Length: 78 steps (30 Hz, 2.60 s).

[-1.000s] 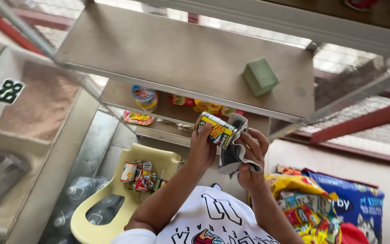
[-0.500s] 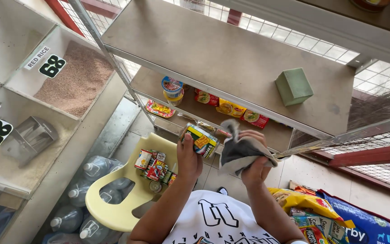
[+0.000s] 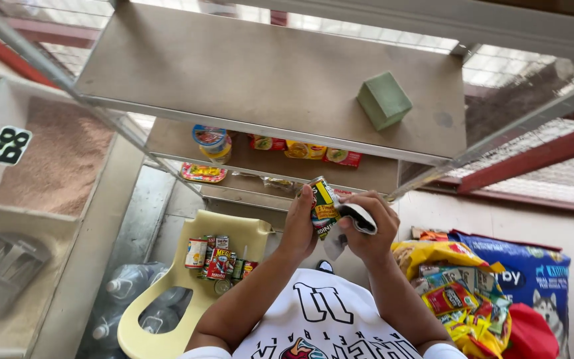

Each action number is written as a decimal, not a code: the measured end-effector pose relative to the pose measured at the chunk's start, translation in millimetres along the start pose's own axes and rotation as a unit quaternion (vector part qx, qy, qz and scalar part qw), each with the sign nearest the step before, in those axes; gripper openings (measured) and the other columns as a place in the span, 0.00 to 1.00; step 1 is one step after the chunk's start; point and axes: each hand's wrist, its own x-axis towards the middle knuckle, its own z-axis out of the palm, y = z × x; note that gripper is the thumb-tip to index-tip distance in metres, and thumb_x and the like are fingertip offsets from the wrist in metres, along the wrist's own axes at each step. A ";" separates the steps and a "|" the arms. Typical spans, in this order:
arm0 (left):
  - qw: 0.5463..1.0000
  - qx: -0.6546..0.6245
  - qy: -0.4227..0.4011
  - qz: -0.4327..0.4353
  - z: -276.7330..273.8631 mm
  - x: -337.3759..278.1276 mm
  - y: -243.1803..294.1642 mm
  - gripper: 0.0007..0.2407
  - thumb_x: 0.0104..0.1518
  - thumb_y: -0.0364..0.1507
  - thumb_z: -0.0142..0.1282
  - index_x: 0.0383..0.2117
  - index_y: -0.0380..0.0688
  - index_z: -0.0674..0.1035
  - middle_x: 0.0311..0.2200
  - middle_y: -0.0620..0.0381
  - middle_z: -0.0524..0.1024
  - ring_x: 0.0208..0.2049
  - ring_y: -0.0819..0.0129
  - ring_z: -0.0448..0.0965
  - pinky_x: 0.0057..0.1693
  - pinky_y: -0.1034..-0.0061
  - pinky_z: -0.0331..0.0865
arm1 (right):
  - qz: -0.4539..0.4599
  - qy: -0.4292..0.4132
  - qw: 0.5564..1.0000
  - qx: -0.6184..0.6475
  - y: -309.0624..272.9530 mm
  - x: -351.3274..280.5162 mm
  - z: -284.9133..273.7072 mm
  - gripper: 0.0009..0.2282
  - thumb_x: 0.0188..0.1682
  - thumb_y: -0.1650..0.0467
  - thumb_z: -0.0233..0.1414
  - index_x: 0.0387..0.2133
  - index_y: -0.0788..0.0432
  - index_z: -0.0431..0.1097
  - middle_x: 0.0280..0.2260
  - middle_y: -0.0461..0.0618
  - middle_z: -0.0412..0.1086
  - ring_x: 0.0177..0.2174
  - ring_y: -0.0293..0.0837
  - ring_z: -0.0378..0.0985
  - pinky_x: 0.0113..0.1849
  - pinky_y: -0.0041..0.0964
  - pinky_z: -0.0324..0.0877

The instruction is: Wiping canned goods with a cloth and placing them on a shelf.

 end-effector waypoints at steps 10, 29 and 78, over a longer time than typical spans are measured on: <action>0.981 -0.011 -0.039 -0.188 30.8 29.0 -4.9 0.19 0.64 0.45 0.54 0.42 0.40 0.79 0.33 0.50 0.80 0.30 0.67 0.83 0.39 0.73 0.80 | 0.059 -0.210 0.967 -0.135 -22.4 1.0 -60.5 0.28 0.43 0.69 0.60 0.59 0.62 0.63 0.61 0.63 0.62 0.54 0.66 0.71 0.50 0.60 0.69; 0.941 -0.067 -0.085 -0.320 68.4 51.6 -22.9 0.25 0.62 0.50 0.52 0.44 0.36 0.79 0.35 0.51 0.80 0.32 0.69 0.81 0.41 0.77 0.79 | -0.034 -0.052 0.988 -0.139 -6.0 0.3 -76.5 0.18 0.50 0.60 0.55 0.43 0.63 0.76 0.51 0.61 0.74 0.51 0.63 0.76 0.52 0.53 0.69; 0.950 -0.119 -0.002 -0.288 66.2 61.4 -21.7 0.24 0.60 0.49 0.57 0.42 0.37 0.74 0.34 0.52 0.78 0.30 0.72 0.81 0.38 0.77 0.79 | -0.036 -0.073 0.985 -0.155 -1.4 26.6 -51.9 0.18 0.52 0.61 0.56 0.49 0.61 0.75 0.54 0.59 0.72 0.46 0.58 0.76 0.48 0.49 0.71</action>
